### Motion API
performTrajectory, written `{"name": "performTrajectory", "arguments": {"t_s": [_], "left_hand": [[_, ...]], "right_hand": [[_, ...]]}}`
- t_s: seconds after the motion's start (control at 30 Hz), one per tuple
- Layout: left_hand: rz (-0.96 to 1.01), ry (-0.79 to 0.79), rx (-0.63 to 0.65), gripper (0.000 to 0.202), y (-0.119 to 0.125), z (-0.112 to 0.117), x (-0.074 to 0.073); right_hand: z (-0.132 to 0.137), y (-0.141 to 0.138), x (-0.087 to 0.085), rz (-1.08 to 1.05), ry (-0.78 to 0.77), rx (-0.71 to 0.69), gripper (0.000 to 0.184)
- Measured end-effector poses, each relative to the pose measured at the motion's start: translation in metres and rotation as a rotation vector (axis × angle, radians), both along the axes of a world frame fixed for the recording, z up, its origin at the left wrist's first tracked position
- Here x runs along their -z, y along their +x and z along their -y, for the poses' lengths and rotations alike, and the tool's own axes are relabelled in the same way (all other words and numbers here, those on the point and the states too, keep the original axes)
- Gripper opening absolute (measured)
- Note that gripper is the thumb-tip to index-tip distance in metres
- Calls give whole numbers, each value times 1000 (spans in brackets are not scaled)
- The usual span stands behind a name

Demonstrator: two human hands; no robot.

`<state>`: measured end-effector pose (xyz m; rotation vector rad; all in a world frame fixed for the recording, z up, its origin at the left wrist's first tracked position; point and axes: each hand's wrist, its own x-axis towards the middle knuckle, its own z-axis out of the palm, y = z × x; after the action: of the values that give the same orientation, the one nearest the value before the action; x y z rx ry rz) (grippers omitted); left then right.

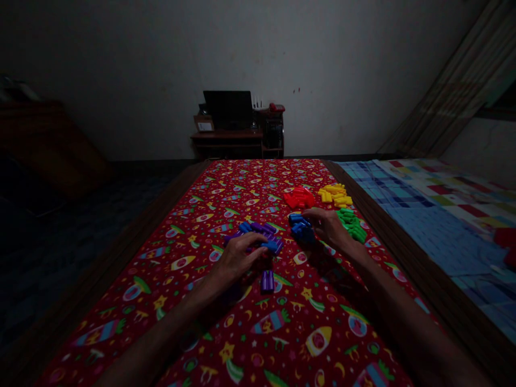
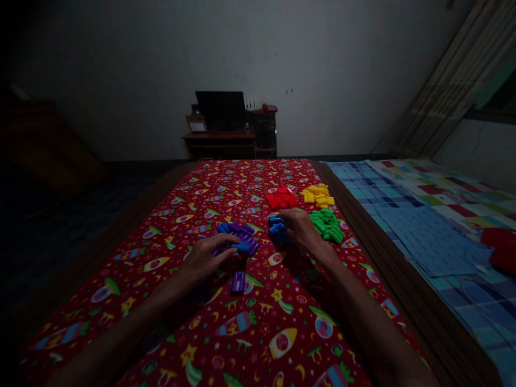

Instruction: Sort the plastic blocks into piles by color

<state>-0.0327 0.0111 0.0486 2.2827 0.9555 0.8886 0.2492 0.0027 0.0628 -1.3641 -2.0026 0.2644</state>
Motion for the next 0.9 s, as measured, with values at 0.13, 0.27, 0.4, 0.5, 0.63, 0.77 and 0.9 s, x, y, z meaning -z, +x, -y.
{"name": "performTrajectory", "arguments": {"t_s": [0.13,0.27,0.4,0.5,0.63,0.77,0.9], "left_hand": [[60,0,-31,17,2,2,-1],[106,-79,-56,18,6,8,1],[124,-130,-43,18,12,14,5],[102,-88,-25,20,9,10,4],[-7,82,-89,29,-11,-16,3],[-121,122,-192,42,-37,-53,14],[-187,36,-111,49,-44,-72,30]], "right_hand": [[20,-31,-9,-17,-198,-242,32],[33,-54,-4,43,-145,-355,38],[32,-54,-1,119,-64,-316,27],[25,-42,-6,167,-31,-210,21],[11,-14,-7,277,-12,119,21],[0,11,-1,418,-145,389,20],[-1,16,-2,513,-285,385,21]]}}
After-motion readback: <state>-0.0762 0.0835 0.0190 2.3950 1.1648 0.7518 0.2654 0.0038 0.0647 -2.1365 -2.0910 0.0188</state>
